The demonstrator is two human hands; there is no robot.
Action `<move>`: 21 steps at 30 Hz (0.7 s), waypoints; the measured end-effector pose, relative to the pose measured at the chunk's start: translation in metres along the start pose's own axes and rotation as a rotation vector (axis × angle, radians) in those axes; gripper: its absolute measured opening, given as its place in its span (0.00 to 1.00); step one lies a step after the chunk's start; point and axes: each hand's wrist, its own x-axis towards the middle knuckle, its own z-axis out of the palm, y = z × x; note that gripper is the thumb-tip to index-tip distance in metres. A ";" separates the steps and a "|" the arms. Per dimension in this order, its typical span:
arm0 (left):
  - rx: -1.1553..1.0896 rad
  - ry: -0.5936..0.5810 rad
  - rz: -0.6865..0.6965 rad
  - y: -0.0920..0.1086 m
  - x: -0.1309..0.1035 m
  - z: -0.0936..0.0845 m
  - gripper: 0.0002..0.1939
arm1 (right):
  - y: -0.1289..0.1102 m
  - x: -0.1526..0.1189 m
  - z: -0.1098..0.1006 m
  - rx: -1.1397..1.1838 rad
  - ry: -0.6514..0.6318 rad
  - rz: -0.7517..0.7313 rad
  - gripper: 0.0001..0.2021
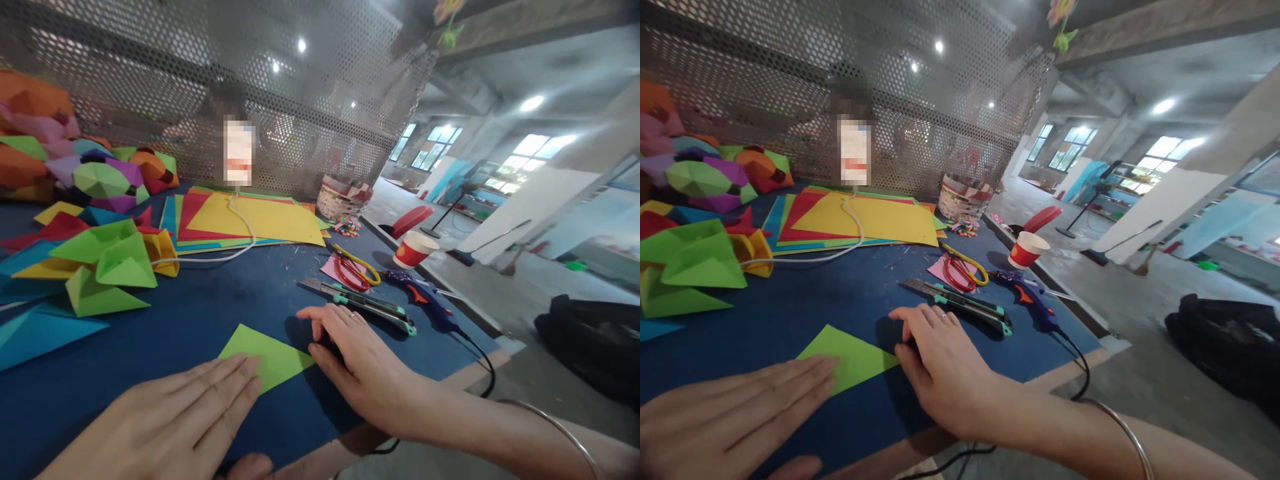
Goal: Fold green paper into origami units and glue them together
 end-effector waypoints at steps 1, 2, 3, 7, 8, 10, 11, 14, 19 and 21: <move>0.007 0.004 0.015 0.000 0.002 0.000 0.16 | -0.004 0.002 0.000 0.020 0.007 0.027 0.13; 0.017 0.007 0.033 0.000 0.004 -0.001 0.17 | -0.009 0.003 0.001 0.040 0.002 0.063 0.14; 0.024 0.010 0.049 0.000 0.005 -0.001 0.18 | -0.015 0.005 0.002 0.046 -0.013 0.086 0.15; 0.029 0.024 0.053 -0.002 0.006 -0.003 0.20 | -0.033 0.013 0.008 0.004 -0.097 0.059 0.27; 0.030 0.030 0.047 -0.002 0.006 -0.003 0.19 | -0.034 0.014 0.008 0.009 -0.108 0.052 0.26; 0.036 0.054 0.042 -0.002 0.006 -0.003 0.19 | -0.032 0.016 0.008 0.045 -0.121 0.051 0.24; 0.040 0.065 0.043 -0.002 0.007 -0.003 0.19 | -0.029 0.017 0.006 0.069 -0.126 0.052 0.23; 0.032 0.048 0.055 -0.002 0.009 -0.004 0.19 | -0.019 0.018 -0.003 0.130 -0.150 0.035 0.24; 0.045 0.042 0.057 -0.001 0.010 -0.005 0.22 | -0.013 0.023 -0.023 0.127 -0.278 0.055 0.30; 0.059 0.045 0.072 0.000 0.011 -0.006 0.23 | -0.017 0.029 -0.024 0.136 -0.260 0.045 0.26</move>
